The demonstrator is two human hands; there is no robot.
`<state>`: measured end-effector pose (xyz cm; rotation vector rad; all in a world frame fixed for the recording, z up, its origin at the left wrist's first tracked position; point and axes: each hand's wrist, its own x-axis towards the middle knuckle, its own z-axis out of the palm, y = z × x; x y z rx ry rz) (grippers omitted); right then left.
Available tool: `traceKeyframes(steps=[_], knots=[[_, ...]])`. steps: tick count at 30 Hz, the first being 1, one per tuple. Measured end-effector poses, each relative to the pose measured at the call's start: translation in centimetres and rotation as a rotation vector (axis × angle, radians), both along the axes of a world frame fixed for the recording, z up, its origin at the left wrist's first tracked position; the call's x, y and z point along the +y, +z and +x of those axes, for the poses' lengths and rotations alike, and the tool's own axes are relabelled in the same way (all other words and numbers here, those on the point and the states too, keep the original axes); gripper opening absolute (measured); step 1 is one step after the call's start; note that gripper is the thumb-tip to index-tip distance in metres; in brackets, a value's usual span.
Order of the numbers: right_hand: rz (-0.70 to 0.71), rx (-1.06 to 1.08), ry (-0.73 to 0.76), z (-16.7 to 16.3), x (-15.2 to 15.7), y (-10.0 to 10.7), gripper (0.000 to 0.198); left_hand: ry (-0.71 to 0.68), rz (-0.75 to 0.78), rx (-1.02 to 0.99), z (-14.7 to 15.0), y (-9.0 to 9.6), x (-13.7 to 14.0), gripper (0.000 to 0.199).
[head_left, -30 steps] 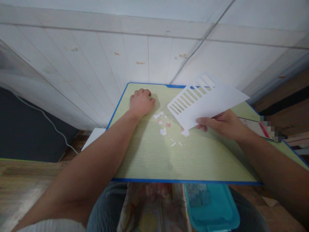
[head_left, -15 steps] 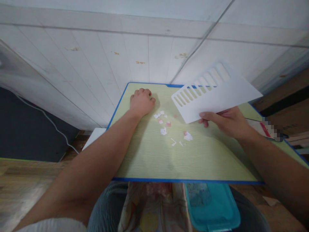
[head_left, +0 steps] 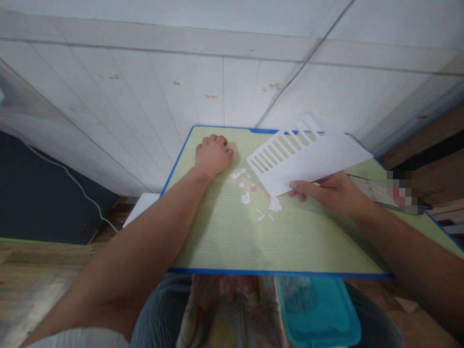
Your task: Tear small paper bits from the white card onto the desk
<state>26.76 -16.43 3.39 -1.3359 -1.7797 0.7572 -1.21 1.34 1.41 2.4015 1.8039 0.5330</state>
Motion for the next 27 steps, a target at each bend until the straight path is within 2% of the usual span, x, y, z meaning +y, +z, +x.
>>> traceKeyframes(steps=[5, 10, 15, 27], knots=[[-0.003, -0.023, -0.003, 0.00, 0.04, -0.32, 0.054, -0.009, 0.011, -0.002, -0.09, -0.14, 0.08, 0.042], [0.009, -0.034, -0.040, -0.22, 0.12, -0.26, 0.046, 0.003, 0.007, 0.016, -0.06, 0.06, -0.12, 0.044], [-0.021, 0.006, 0.007, -0.12, -0.10, 0.33, 0.047, -0.009, 0.004, 0.011, -0.07, 0.13, -0.17, 0.044], [0.046, 0.002, -0.052, -0.12, -0.37, 0.37, 0.054, -0.001, -0.005, -0.019, -0.02, -0.02, 0.10, 0.041]])
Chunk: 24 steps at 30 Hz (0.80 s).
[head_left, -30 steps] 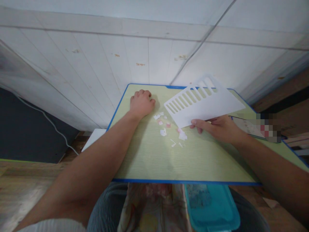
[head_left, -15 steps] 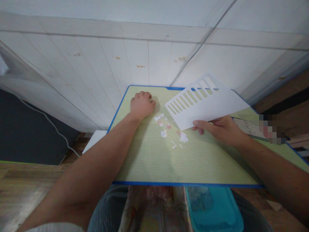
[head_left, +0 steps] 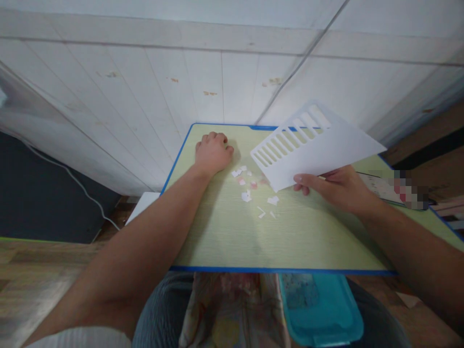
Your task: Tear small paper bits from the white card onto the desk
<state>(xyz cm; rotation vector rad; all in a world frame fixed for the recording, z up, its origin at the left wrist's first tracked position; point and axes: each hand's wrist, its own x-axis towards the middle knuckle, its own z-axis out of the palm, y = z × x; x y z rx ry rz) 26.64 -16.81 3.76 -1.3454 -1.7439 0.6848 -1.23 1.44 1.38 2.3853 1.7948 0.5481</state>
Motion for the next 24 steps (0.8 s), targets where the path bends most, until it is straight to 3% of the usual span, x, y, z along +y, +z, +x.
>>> traceKeyframes(steps=[5, 10, 13, 17, 20, 24], knots=[[-0.049, 0.041, 0.051, 0.2, -0.1, 0.7, 0.043, -0.027, 0.037, -0.021, -0.3, -1.2, 1.0, 0.040], [-0.052, 0.151, -0.011, -0.6, 0.1, 1.0, 0.039, -0.038, 0.009, -0.026, -0.9, -1.3, 0.7, 0.040], [-0.084, 0.188, -0.080, -1.7, -0.6, -0.7, 0.039, -0.001, -0.002, -0.050, -1.0, -0.9, 0.1, 0.040], [-0.054, 0.332, -0.290, -2.7, -1.5, -4.0, 0.039, 0.017, 0.012, -0.002, -0.6, -0.2, -0.4, 0.039], [-0.114, 0.291, -0.416, -3.3, -1.4, -5.2, 0.033, -0.035, 0.057, 0.031, -0.6, 0.2, -2.2, 0.043], [-0.095, 0.288, -0.491, -3.4, -2.4, -4.8, 0.022, 0.016, 0.057, 0.024, -3.0, 0.1, -8.0, 0.049]])
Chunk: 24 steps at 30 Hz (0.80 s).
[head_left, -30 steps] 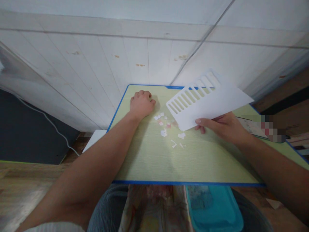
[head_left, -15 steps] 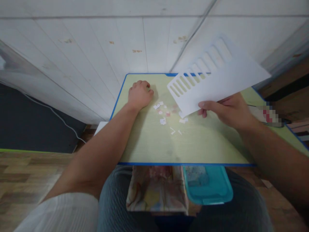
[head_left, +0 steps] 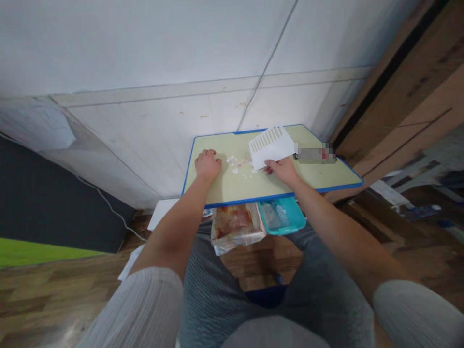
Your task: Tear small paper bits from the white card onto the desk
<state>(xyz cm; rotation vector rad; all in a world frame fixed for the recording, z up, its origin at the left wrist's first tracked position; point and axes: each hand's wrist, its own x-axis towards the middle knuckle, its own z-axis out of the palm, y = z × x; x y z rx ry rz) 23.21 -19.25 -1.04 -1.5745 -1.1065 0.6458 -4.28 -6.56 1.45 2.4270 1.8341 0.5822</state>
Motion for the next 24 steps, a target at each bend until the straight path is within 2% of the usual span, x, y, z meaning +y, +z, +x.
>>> traceKeyframes(steps=[4, 8, 13, 24], knots=[[-0.011, -0.024, -0.053, 1.0, -3.3, 0.6, 0.025, -0.004, -0.020, 0.060, -4.0, -0.6, -6.5, 0.049], [-0.008, -0.030, -0.097, 2.3, -6.3, 0.5, 0.025, 0.017, -0.045, 0.092, -5.8, -0.7, -9.7, 0.046], [0.021, 0.009, -0.090, 2.9, -7.5, -0.1, 0.023, 0.043, -0.021, 0.124, -5.6, -0.3, -10.1, 0.044], [0.033, 0.166, -0.108, 3.6, -6.7, -1.0, 0.018, 0.047, -0.002, 0.141, -6.0, -0.4, -10.0, 0.043]])
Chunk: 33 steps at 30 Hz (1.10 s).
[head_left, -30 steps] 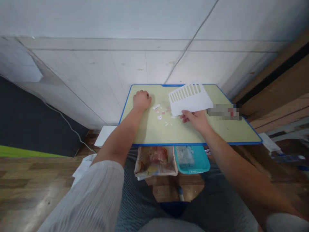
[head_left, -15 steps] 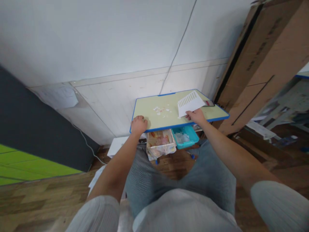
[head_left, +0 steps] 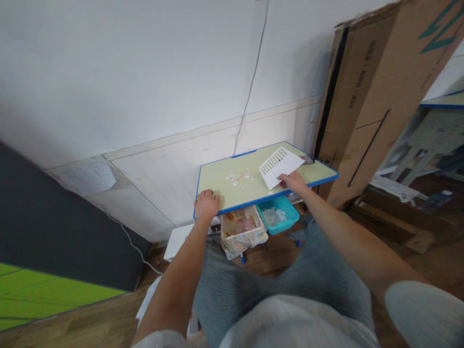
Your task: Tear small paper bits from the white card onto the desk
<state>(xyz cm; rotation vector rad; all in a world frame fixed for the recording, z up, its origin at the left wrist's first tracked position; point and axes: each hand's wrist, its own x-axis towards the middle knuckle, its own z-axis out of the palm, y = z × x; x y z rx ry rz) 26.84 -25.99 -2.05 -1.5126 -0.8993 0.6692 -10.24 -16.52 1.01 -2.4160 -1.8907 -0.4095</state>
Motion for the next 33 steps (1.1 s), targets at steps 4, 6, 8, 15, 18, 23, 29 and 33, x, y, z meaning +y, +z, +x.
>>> traceKeyframes(steps=[4, 6, 8, 15, 18, 23, 29, 33], knots=[[-0.006, 0.020, -0.033, 0.4, 0.1, -0.2, 0.017, -0.007, 0.008, 0.004, 0.2, -0.1, -0.3, 0.044], [0.016, 0.023, -0.064, 0.6, 0.1, 0.0, 0.017, -0.028, 0.013, 0.031, 0.3, 0.0, -0.3, 0.048], [0.040, 0.017, -0.090, 0.7, 0.0, 0.1, 0.018, -0.085, 0.013, 0.084, 0.3, 0.2, -0.2, 0.052], [0.051, -0.037, -0.112, 0.1, 1.1, 0.3, 0.010, -0.155, -0.111, 0.067, 0.2, 0.0, 1.6, 0.060], [0.013, -0.048, -0.096, -1.5, 3.7, 0.6, 0.012, -0.144, -0.104, 0.050, 0.2, -0.4, 1.9, 0.060], [-0.087, -0.048, -0.015, -5.4, 9.0, 0.5, 0.048, -0.146, -0.105, 0.041, 0.2, -0.5, 2.1, 0.058], [-0.168, -0.062, -0.039, -5.4, 10.1, -0.7, 0.050, -0.141, -0.090, 0.062, 0.3, -0.6, 2.2, 0.057], [-0.180, -0.110, -0.041, -5.0, 9.7, -0.8, 0.049, -0.135, -0.091, 0.051, 0.3, -0.5, 2.2, 0.052]])
